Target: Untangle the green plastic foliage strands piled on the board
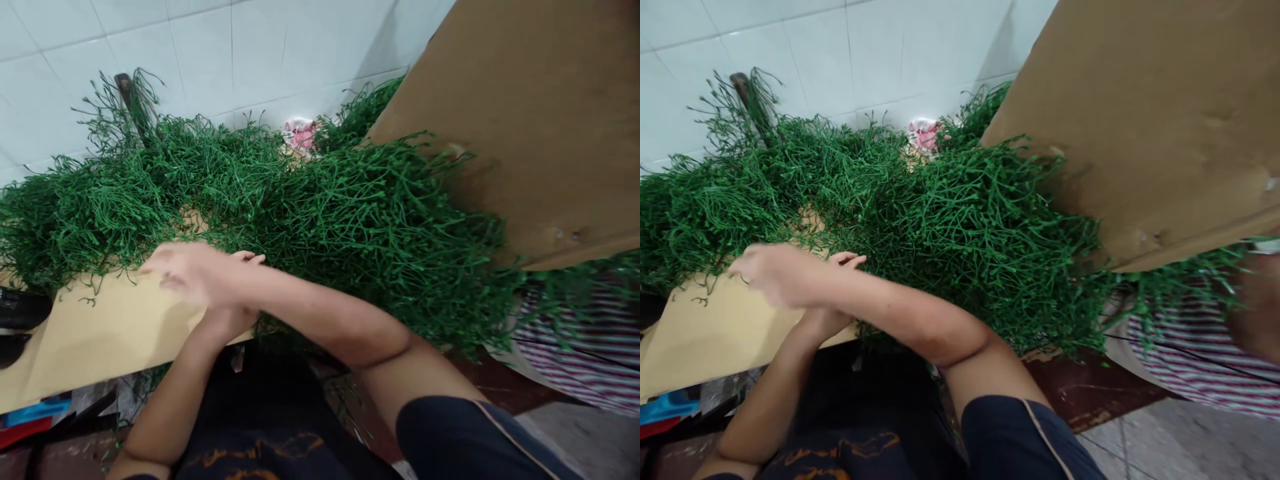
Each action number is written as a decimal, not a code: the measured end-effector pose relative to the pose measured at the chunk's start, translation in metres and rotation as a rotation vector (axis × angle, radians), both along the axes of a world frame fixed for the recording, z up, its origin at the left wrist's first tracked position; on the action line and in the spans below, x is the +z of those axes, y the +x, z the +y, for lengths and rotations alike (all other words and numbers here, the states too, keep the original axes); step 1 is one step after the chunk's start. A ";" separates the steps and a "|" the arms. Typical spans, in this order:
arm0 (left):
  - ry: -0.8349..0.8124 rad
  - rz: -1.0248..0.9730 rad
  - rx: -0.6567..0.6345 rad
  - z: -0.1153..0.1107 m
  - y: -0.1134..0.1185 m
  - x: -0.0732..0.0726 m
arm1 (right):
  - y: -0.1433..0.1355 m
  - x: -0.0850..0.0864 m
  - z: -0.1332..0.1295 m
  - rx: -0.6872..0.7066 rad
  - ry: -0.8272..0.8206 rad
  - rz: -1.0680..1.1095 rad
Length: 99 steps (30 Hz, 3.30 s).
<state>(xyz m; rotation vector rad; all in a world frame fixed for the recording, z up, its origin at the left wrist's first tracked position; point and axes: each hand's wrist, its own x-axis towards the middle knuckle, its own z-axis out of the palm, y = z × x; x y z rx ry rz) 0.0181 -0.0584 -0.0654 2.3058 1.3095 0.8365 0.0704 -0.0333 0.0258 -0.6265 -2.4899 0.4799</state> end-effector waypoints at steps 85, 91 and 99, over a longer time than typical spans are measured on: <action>0.346 0.348 0.257 0.152 -0.031 0.071 | 0.124 0.021 0.072 -0.632 -0.115 0.525; 0.475 0.341 0.302 0.162 -0.018 0.072 | 0.133 0.016 0.071 -0.673 -0.156 0.625; 0.365 0.371 0.408 0.196 -0.055 0.084 | 0.178 0.025 0.061 -0.638 -0.200 0.883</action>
